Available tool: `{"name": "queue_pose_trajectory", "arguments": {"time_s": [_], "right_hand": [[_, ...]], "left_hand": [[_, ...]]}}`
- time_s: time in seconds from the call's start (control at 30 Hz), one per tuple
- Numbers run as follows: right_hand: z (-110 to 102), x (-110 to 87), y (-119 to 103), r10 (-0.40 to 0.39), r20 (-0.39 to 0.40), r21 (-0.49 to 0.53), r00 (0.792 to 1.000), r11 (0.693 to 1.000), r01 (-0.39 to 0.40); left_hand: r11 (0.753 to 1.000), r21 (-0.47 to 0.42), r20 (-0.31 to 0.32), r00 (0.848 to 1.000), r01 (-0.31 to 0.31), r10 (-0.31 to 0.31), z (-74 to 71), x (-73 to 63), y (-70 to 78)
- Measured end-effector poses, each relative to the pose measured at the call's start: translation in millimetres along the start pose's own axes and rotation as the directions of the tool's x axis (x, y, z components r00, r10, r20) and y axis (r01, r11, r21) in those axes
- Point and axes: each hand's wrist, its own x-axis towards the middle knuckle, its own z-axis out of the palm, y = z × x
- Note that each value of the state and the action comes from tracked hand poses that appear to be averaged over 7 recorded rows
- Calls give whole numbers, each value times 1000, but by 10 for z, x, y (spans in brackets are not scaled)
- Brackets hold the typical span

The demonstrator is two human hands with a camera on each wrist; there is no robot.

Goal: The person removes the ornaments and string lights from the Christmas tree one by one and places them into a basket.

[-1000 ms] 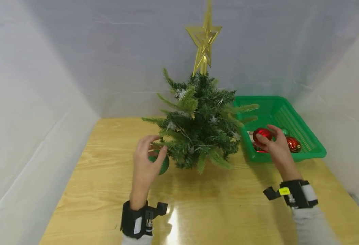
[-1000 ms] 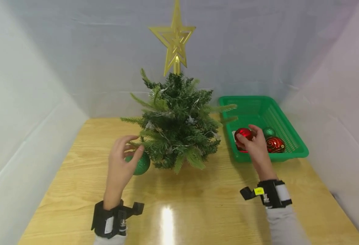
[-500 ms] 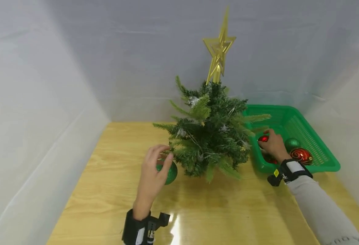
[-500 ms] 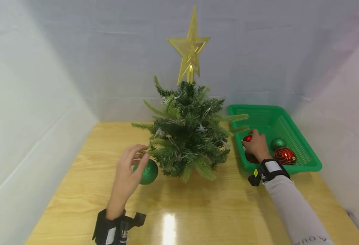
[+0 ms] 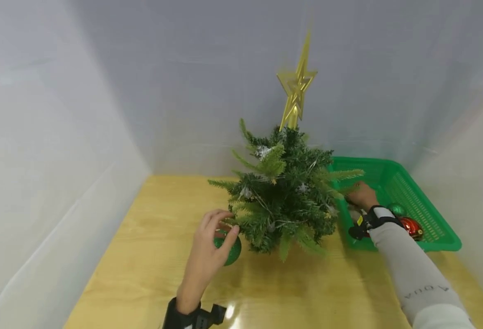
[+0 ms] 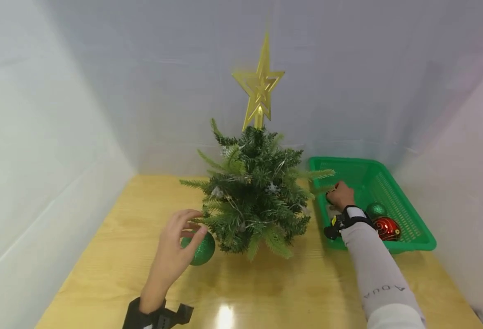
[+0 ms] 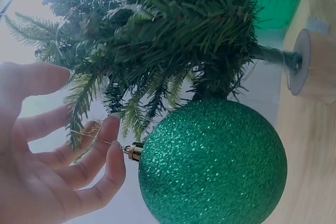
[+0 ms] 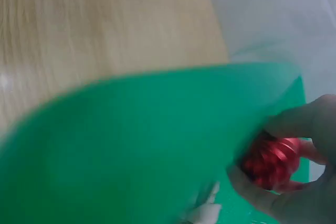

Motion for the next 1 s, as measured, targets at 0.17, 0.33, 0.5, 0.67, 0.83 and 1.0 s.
{"name": "queue_pose_trajectory", "arguments": {"time_s": [0.17, 0.33, 0.5, 0.67, 0.83, 1.0], "right_hand": [[202, 43, 139, 21, -35, 61, 999, 998, -19], [249, 47, 155, 24, 65, 109, 998, 994, -31], [246, -17, 141, -7, 140, 121, 990, 993, -10], [212, -98, 105, 11, 205, 186, 979, 981, -50], [206, -159, 63, 39, 223, 183, 974, 980, -81], [189, -199, 54, 23, 223, 158, 975, 986, -59]], "left_hand": [[1000, 3, 64, 998, 4, -4, -19, -49, -13], [1000, 2, 103, 995, 19, -19, -49, -43, -18], [1000, 4, 115, 993, 23, -24, -75, -34, -24], [1000, -1, 124, 992, 6, -6, -99, -13, -39], [1000, 5, 127, 992, 0, -1, -133, -5, -51], [1000, 6, 135, 991, 2, -3, -158, 10, -66]]}}
